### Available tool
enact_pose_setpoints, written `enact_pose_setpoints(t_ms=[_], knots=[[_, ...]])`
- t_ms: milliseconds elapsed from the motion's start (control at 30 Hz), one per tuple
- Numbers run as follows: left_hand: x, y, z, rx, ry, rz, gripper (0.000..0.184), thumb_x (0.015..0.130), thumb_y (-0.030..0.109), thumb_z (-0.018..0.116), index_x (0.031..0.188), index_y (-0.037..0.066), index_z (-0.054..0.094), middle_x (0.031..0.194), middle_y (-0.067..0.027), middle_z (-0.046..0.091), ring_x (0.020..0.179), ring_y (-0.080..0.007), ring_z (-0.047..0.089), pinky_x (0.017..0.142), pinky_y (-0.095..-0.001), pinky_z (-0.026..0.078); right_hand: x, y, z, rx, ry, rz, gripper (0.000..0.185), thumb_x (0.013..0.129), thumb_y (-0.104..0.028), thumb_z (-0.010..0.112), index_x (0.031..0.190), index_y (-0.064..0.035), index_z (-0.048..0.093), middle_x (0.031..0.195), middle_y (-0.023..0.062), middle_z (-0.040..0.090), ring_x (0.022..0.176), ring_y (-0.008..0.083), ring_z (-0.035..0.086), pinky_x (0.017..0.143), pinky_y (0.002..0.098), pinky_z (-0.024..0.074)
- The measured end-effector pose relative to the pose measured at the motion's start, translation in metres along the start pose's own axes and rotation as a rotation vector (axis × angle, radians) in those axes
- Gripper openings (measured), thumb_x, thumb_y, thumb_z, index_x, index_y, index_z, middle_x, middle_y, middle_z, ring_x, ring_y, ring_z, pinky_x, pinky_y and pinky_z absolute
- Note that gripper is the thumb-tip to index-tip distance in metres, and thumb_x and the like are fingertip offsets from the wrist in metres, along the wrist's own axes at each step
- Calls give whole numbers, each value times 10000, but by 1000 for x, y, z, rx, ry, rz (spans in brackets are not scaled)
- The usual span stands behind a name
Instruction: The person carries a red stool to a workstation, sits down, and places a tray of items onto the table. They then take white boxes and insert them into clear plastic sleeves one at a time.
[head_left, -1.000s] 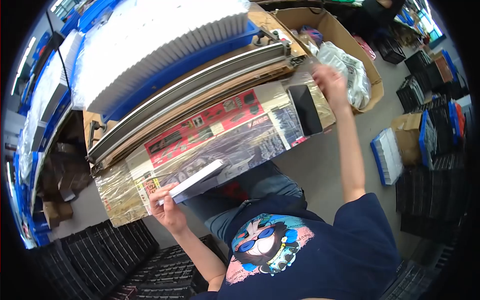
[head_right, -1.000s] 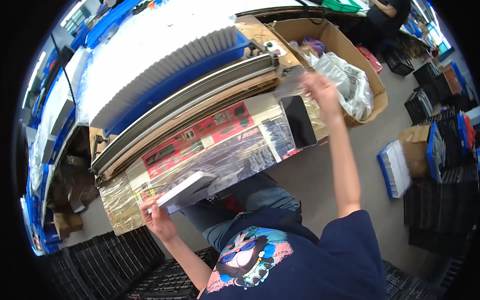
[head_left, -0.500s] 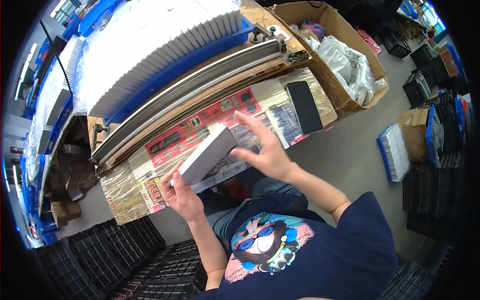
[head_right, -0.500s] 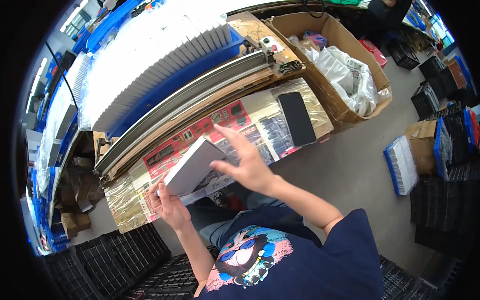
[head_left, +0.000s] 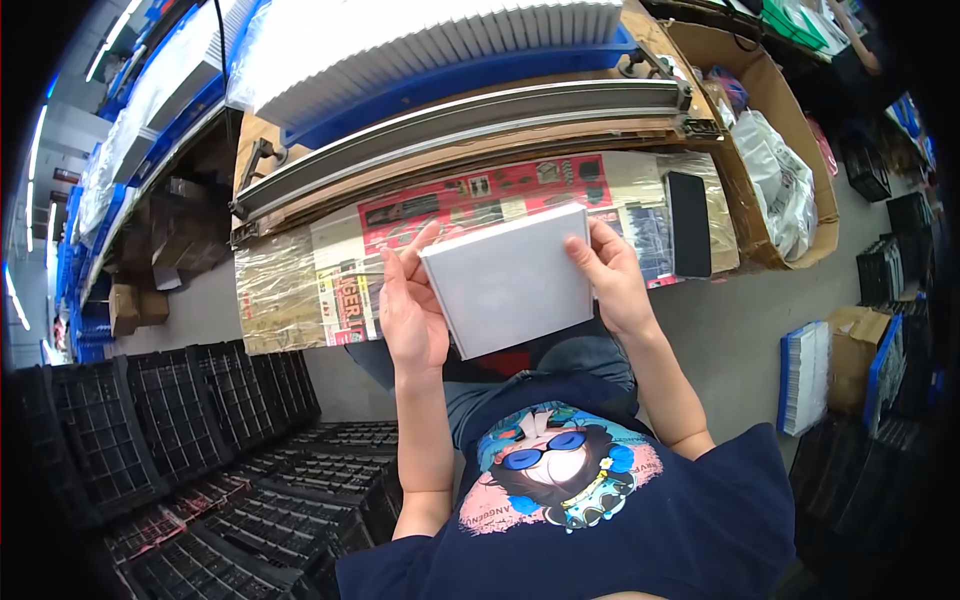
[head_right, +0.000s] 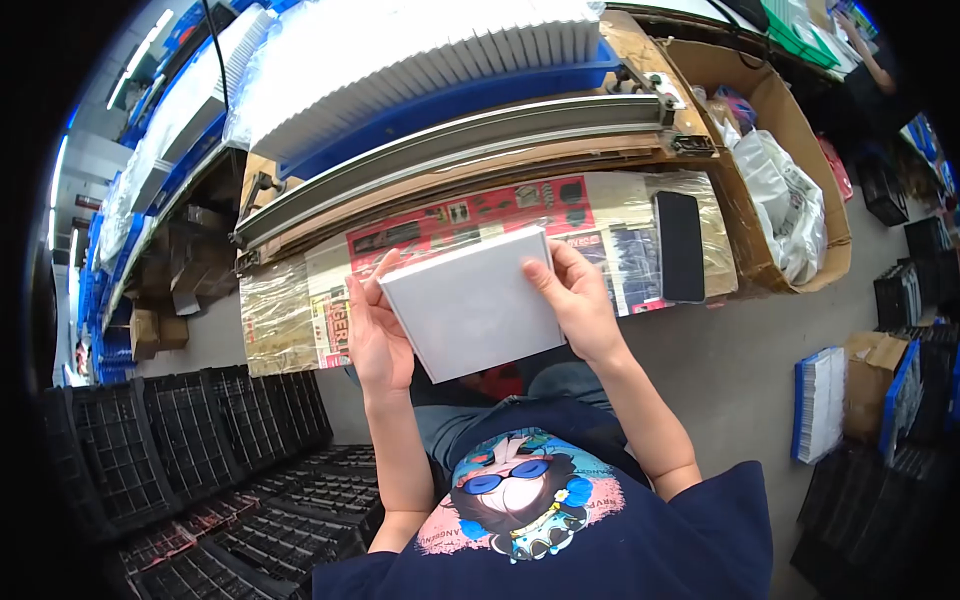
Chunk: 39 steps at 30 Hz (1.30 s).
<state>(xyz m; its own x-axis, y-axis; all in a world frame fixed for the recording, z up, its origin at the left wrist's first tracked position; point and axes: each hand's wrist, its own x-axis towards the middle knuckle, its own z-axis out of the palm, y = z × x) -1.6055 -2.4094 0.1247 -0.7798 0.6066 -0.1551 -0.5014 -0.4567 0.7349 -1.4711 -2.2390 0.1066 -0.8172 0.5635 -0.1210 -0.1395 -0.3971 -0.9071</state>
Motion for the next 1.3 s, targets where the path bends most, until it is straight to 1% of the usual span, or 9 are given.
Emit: enact_pose_setpoints(t_ms=[200, 267, 333, 400, 667, 733, 867, 1133, 1300], knots=[[3, -18, -7, -46, -222, -321, 638, 989, 488, 272, 1343, -29, 391, 1290, -173, 518, 1168, -212, 525, 980, -334, 422, 17, 17, -7, 339, -38, 103, 307, 964, -226, 497, 1186, -16, 533, 1086, 50, 624, 1005, 122, 580, 903, 280, 440], [0, -37, -3, 77, -402, -477, 685, 945, 437, 471, 1441, 48, 204, 1360, -133, 421, 1222, -200, 464, 979, -326, 413, 25, 27, 3, 663, -218, 175, 329, 975, -230, 431, 1229, -32, 499, 1135, 59, 606, 1046, 160, 576, 934, 334, 434], [-9, -64, 5, 148, -382, -533, 769, 903, 352, 587, 1456, 77, 127, 1325, -115, 436, 1220, -204, 462, 954, -341, 436, 49, 57, 13, 1040, -695, 104, 474, 937, -295, 488, 1295, 11, 441, 1169, 104, 576, 1023, 190, 570, 918, 339, 448], [-16, -64, 14, 10, -264, -562, 678, 857, 195, 671, 1382, 35, 273, 1307, -117, 465, 1161, -220, 523, 934, -399, 470, 24, 16, 25, 799, -520, 147, 699, 869, -428, 552, 1358, 29, 350, 1047, 114, 567, 844, 211, 572, 860, 289, 454], [-20, -41, -1, 170, -164, -397, 311, 869, 124, 651, 1128, -19, 555, 1014, -90, 653, 880, -145, 648, 782, -311, 540, 40, 2, -25, -287, -303, -194, 590, 940, -426, 460, 1302, 39, 451, 1191, 143, 580, 1013, 196, 597, 888, 301, 481], [-18, -37, -4, 179, -149, -367, 299, 882, 146, 639, 1124, -6, 552, 1012, -89, 651, 848, -134, 656, 737, -274, 551, 34, -18, -18, 131, -76, 228, 610, 962, -485, 390, 1290, 22, 474, 1162, 138, 602, 1044, 194, 591, 879, 306, 491], [-12, -37, -9, 163, -74, -326, 302, 905, 179, 607, 1136, 0, 530, 1003, -95, 647, 844, -148, 665, 681, -273, 576, 20, -29, -24, 510, -81, 182, 621, 977, -513, 310, 1270, 2, 496, 1164, 105, 603, 1062, 176, 583, 905, 313, 470], [-8, -35, -7, 144, -41, -369, 365, 935, 240, 553, 1195, -5, 480, 1029, -106, 637, 834, -171, 673, 666, -290, 592, 29, -24, -21, 88, -8, 156, 599, 990, -514, 229, 1196, -33, 521, 1067, 69, 619, 983, 130, 593, 857, 286, 465], [-7, -40, -11, 159, -51, -386, 368, 946, 241, 534, 1216, -1, 470, 1065, -113, 627, 902, -180, 659, 716, -305, 579, 27, -40, -6, -258, 7, 7, 372, 827, -140, 685, 1133, -3, 525, 973, 67, 597, 882, 102, 577, 761, 235, 480]])
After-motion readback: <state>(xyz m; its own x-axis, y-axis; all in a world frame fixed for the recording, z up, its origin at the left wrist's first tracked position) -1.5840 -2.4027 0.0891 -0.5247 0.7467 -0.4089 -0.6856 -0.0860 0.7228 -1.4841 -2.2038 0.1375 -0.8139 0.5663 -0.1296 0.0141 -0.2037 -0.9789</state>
